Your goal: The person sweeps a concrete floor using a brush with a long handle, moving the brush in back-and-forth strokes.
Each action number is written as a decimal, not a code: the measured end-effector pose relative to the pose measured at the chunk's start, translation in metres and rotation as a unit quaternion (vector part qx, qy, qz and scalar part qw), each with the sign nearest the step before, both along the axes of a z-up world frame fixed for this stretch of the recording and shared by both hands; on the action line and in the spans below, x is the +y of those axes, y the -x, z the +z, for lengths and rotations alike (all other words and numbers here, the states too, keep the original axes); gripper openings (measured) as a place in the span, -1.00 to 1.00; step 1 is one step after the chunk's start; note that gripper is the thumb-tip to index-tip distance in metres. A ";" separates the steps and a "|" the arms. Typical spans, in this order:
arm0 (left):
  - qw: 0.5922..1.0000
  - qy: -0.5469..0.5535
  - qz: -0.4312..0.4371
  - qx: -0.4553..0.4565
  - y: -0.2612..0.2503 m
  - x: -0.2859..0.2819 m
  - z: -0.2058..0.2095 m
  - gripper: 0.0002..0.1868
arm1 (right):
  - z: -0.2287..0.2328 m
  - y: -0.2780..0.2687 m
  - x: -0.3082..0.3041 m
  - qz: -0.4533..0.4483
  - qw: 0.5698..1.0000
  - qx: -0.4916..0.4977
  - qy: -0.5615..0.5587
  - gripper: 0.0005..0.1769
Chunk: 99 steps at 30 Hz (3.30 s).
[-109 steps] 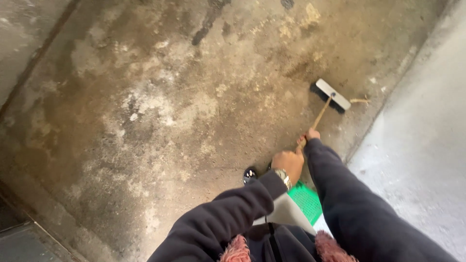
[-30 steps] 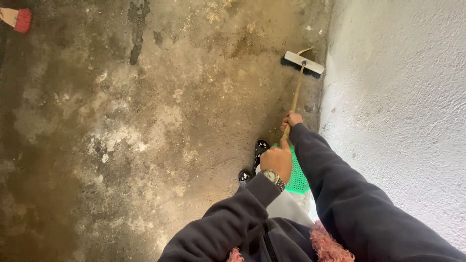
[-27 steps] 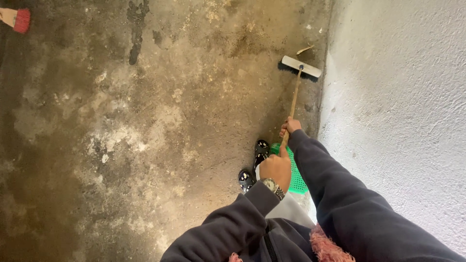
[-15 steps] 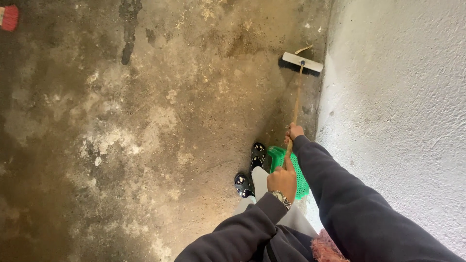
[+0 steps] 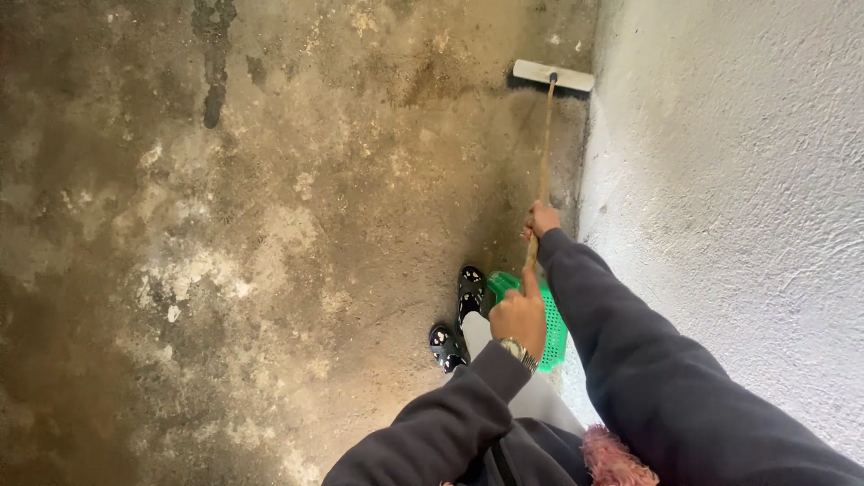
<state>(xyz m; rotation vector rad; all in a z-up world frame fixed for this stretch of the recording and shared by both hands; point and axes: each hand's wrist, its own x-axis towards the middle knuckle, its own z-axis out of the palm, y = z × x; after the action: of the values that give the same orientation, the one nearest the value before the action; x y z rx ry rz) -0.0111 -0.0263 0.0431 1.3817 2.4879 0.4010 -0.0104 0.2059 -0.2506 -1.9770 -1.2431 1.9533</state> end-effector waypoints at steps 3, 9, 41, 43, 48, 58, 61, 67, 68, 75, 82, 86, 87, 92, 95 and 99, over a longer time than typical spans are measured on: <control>0.997 -0.039 0.010 0.062 -0.006 -0.022 0.013 -0.48 | 0.050 0.000 -0.044 -0.061 0.995 0.055 0.047 -0.80; 0.997 -0.033 -0.009 0.075 -0.016 -0.026 -0.006 -0.47 | 0.011 -0.024 -0.051 -0.048 0.994 0.069 0.067 -0.58; 1.000 0.006 -0.002 0.019 0.033 0.051 -0.037 -0.46 | -0.040 0.031 0.049 0.025 0.999 0.001 0.031 -0.58; 0.999 0.035 -0.014 -0.006 0.048 0.087 -0.049 -0.43 | -0.037 0.049 0.088 0.054 0.998 -0.035 0.007 -0.43; 1.000 0.007 -0.008 -0.018 0.089 0.150 -0.059 -0.43 | 0.003 0.092 0.144 0.229 0.954 -0.127 -0.143 -0.42; 0.999 0.003 -0.002 0.042 0.112 0.064 0.004 -0.41 | -0.028 0.104 0.072 0.038 0.999 0.033 -0.017 -0.42; 0.997 0.057 -0.037 0.031 0.120 0.037 0.015 -0.46 | -0.029 0.114 0.036 -0.001 0.998 0.058 -0.010 -0.61; 0.997 0.066 -0.025 0.029 0.133 -0.019 0.031 -0.44 | -0.008 0.132 -0.035 -0.016 0.996 0.069 0.045 -0.58; 0.995 0.090 -0.038 0.013 0.137 -0.028 0.034 -0.43 | -0.009 0.136 -0.045 0.022 0.999 0.038 0.021 -0.50; 0.984 0.159 -0.038 -0.071 0.154 -0.076 0.030 -0.30 | 0.020 0.163 -0.117 0.141 0.987 -0.072 -0.036 -0.39; 0.985 0.164 0.005 -0.043 0.168 -0.070 0.036 -0.44 | -0.070 0.180 -0.099 0.045 0.998 -0.018 0.038 -0.44; 0.983 0.174 0.030 -0.055 0.173 -0.046 0.028 -0.40 | -0.077 0.192 -0.077 0.094 0.993 -0.070 0.028 -0.37; 0.981 0.184 0.034 -0.046 0.176 -0.037 0.025 -0.37 | -0.083 0.198 -0.069 0.094 0.992 -0.084 0.027 -0.38; 0.979 0.179 0.059 -0.077 0.178 0.033 0.015 -0.39 | -0.121 0.206 0.020 0.069 0.995 -0.044 0.057 -0.47; 0.982 0.164 0.056 -0.078 0.171 0.102 -0.014 -0.34 | -0.131 0.208 0.103 0.145 0.988 -0.053 0.023 -0.36; 0.985 0.130 0.064 -0.096 0.175 0.172 -0.009 -0.38 | -0.115 0.225 0.183 0.224 0.974 -0.042 -0.001 -0.39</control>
<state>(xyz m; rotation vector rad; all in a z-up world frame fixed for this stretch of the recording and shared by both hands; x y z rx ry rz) -0.1862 0.1459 0.0343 1.0363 2.3765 0.2142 -0.2353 0.3894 -0.3654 -1.9223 -1.8470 2.0584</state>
